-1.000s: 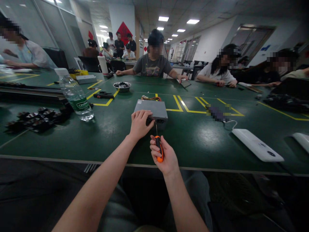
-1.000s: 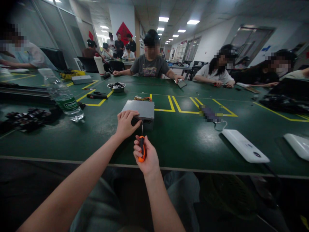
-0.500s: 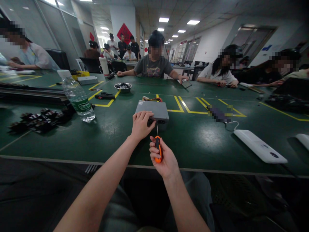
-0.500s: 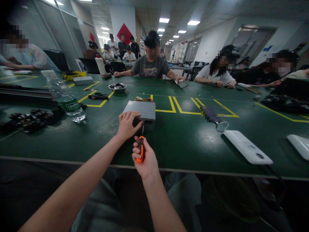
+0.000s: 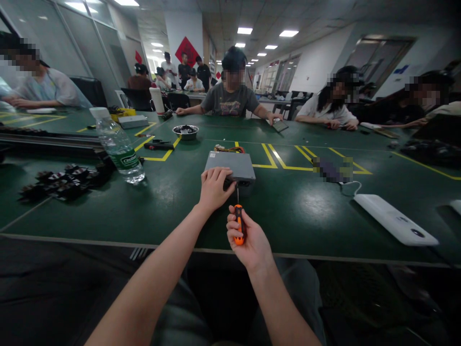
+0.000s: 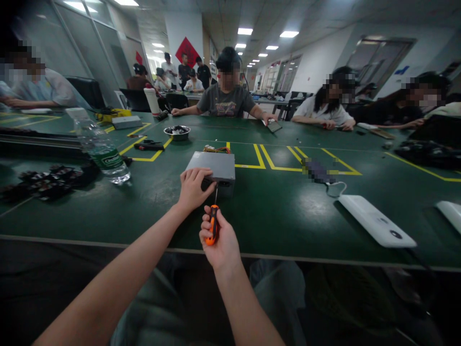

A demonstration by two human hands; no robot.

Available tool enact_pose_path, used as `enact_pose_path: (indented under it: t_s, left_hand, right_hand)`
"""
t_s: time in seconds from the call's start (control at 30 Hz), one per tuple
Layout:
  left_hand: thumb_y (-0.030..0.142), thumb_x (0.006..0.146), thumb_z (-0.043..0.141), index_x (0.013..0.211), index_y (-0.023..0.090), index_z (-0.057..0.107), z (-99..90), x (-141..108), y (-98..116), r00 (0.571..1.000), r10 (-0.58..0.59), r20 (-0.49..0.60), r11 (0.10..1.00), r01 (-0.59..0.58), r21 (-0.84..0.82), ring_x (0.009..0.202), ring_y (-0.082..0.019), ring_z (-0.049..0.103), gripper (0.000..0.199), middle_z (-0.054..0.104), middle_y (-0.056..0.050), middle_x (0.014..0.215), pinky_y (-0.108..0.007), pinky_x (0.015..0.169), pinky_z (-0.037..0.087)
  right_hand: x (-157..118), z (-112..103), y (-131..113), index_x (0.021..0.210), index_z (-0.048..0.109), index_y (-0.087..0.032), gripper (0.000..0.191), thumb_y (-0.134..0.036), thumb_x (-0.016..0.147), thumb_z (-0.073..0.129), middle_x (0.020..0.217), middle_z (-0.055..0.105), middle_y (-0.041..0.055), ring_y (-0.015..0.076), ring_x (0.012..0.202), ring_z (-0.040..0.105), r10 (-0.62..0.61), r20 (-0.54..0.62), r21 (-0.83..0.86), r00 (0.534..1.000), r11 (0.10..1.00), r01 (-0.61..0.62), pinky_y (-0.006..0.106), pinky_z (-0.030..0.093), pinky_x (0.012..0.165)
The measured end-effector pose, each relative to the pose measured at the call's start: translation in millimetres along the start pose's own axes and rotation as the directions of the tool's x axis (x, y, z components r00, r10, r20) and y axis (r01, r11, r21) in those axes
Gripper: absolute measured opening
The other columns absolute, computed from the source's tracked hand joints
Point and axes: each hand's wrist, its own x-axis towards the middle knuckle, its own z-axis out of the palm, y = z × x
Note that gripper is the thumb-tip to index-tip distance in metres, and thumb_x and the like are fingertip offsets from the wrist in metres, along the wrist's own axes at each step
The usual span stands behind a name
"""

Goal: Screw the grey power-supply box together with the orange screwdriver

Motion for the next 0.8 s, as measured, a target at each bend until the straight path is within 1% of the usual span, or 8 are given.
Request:
enact_pose_path:
  t_s: [0.1, 0.17, 0.3, 0.37, 0.47, 0.6, 0.67, 0.8]
  left_hand:
    - [0.032, 0.080, 0.057, 0.102, 0.024, 0.053, -0.3, 0.0, 0.2, 1.000, -0.002, 0.002, 1.000, 0.002, -0.001, 0.107, -0.021, 0.049, 0.024, 0.059, -0.002, 0.113, -0.037, 0.093, 0.030]
    - [0.032, 0.080, 0.057, 0.102, 0.024, 0.053, -0.5, 0.1, 0.2, 1.000, -0.003, 0.005, 1.000, 0.003, -0.001, 0.107, -0.021, 0.049, 0.024, 0.059, -0.002, 0.113, -0.037, 0.093, 0.030]
    - [0.032, 0.079, 0.057, 0.102, 0.024, 0.053, -0.4, 0.4, 0.3, 1.000, -0.007, 0.010, 1.000, 0.007, 0.005, 0.108, -0.021, 0.049, 0.024, 0.059, -0.002, 0.114, -0.037, 0.093, 0.030]
    - [0.032, 0.079, 0.057, 0.102, 0.024, 0.053, -0.4, 0.6, 0.4, 1.000, -0.008, 0.014, 1.000, 0.008, 0.007, 0.107, -0.021, 0.049, 0.024, 0.059, -0.002, 0.114, -0.037, 0.093, 0.030]
    - [0.031, 0.080, 0.057, 0.102, 0.024, 0.053, -0.7, 0.8, 0.5, 1.000, -0.003, 0.017, 1.000, 0.003, 0.003, 0.107, -0.021, 0.049, 0.024, 0.059, -0.002, 0.114, -0.038, 0.093, 0.029]
    - [0.031, 0.080, 0.056, 0.103, 0.024, 0.053, -1.1, 0.8, 0.5, 1.000, -0.003, 0.014, 1.000, 0.003, -0.003, 0.108, -0.021, 0.049, 0.024, 0.059, -0.003, 0.114, -0.038, 0.093, 0.030]
    - [0.031, 0.080, 0.056, 0.103, 0.024, 0.054, -1.2, 0.8, 0.4, 1.000, -0.005, 0.015, 1.000, 0.005, -0.004, 0.108, -0.021, 0.050, 0.024, 0.059, -0.003, 0.114, -0.039, 0.093, 0.030]
    - [0.031, 0.080, 0.056, 0.103, 0.024, 0.054, -1.1, 1.0, 0.4, 1.000, -0.006, 0.016, 1.000, 0.006, -0.006, 0.108, -0.021, 0.050, 0.024, 0.059, -0.003, 0.114, -0.039, 0.093, 0.030]
  right_hand:
    - [-1.5, 0.7, 0.6, 0.082, 0.052, -0.011, 0.021, -0.020, 0.092, 0.036, 0.066, 0.050, 0.0003, 0.0011, 0.043, 0.043, -0.066, -0.040, -0.009, 0.997, 0.998, 0.065, 0.007, 0.031, 0.030]
    - [-3.6, 1.1, -0.5, 0.079, 0.051, -0.012, 0.020, -0.015, 0.092, 0.036, 0.068, 0.051, 0.0007, 0.0008, 0.045, 0.045, -0.081, -0.063, 0.012, 0.995, 0.997, 0.082, 0.006, 0.033, 0.031]
    - [-6.5, 0.8, -3.5, 0.089, 0.053, -0.011, 0.022, -0.022, 0.093, 0.035, 0.069, 0.052, 0.0008, 0.0019, 0.049, 0.048, 0.008, -0.034, 0.057, 0.999, 0.998, -0.006, 0.007, 0.041, 0.037]
    - [-6.7, 1.0, -3.9, 0.093, 0.053, -0.010, 0.024, -0.023, 0.094, 0.033, 0.066, 0.051, -0.0003, 0.0027, 0.048, 0.048, 0.040, -0.014, 0.044, 0.999, 0.998, -0.039, 0.008, 0.041, 0.036]
    - [-6.1, 2.3, -2.7, 0.093, 0.054, -0.010, 0.025, -0.022, 0.093, 0.033, 0.064, 0.049, -0.0004, 0.0029, 0.045, 0.045, -0.002, -0.021, -0.010, 1.000, 1.000, 0.002, 0.008, 0.036, 0.032]
    - [-6.0, 2.7, -1.8, 0.080, 0.054, -0.011, 0.017, -0.017, 0.090, 0.041, 0.067, 0.052, 0.0015, 0.0018, 0.045, 0.045, -0.082, -0.061, -0.029, 0.995, 0.996, 0.081, 0.007, 0.032, 0.030]
    - [-6.1, 1.2, -2.4, 0.079, 0.054, -0.012, 0.016, -0.014, 0.089, 0.042, 0.068, 0.053, 0.0015, 0.0017, 0.046, 0.047, -0.078, -0.077, -0.003, 0.994, 0.997, 0.078, 0.006, 0.034, 0.032]
    - [-5.4, -2.8, -3.7, 0.087, 0.056, -0.012, 0.017, -0.020, 0.091, 0.041, 0.067, 0.054, 0.0008, 0.0029, 0.050, 0.050, -0.015, -0.078, 0.019, 0.997, 1.000, 0.016, 0.008, 0.041, 0.037]
